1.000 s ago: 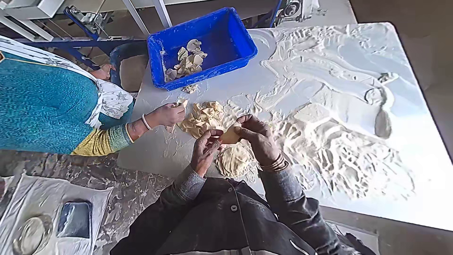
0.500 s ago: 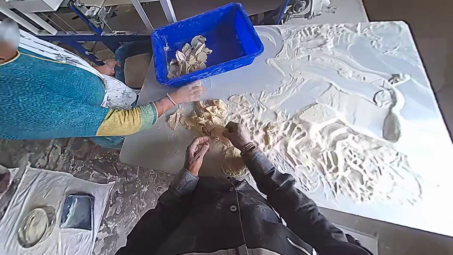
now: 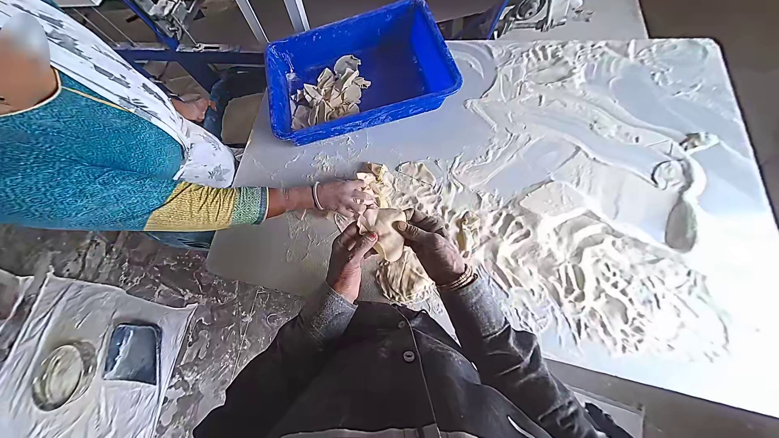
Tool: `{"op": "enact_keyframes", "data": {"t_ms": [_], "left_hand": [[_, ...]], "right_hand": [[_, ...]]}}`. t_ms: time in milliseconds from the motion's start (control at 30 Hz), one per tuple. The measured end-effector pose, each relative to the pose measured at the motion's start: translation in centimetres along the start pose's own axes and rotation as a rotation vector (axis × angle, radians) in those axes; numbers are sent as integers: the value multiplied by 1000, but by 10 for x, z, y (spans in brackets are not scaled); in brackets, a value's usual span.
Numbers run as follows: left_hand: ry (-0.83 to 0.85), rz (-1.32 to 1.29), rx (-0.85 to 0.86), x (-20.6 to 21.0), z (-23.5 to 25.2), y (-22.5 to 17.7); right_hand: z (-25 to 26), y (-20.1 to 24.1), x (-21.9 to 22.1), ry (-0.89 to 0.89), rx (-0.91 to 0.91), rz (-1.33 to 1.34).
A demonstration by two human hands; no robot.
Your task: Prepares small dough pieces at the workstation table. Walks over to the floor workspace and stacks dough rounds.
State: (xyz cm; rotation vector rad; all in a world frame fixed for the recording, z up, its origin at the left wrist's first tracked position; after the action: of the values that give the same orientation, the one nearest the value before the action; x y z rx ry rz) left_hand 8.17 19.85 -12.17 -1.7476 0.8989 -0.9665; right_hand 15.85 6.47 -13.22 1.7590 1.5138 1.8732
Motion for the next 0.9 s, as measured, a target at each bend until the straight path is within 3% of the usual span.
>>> {"op": "enact_keyframes", "data": {"t_ms": [367, 500, 600, 733, 900], "left_hand": [[27, 35, 82, -1, 0, 1], [44, 135, 52, -2, 0, 0], [-88, 103, 69, -10, 3, 3], [-160, 52, 199, -15, 1, -2], [-83, 156, 283, -16, 2, -4]], "right_hand": [[-10, -1, -2, -86, -57, -6], [-13, 2, 2, 0, -112, -91], [-16, 3, 7, 34, -157, -156], [-16, 1, 2, -22, -194, -177], [-15, -2, 0, 4, -166, -171]]}}
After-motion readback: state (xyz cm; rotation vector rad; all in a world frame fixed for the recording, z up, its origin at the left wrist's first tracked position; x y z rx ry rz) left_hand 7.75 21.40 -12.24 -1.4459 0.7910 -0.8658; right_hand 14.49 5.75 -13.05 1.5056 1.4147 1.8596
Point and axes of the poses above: each hand's wrist, its own z-axis towards the middle knuckle, its own x-axis out of the palm, y = z × x, the point moved 7 cm from there along z, towards the middle knuckle, and after that the axes turned 11 degrees about z, right-handed, at the moved point
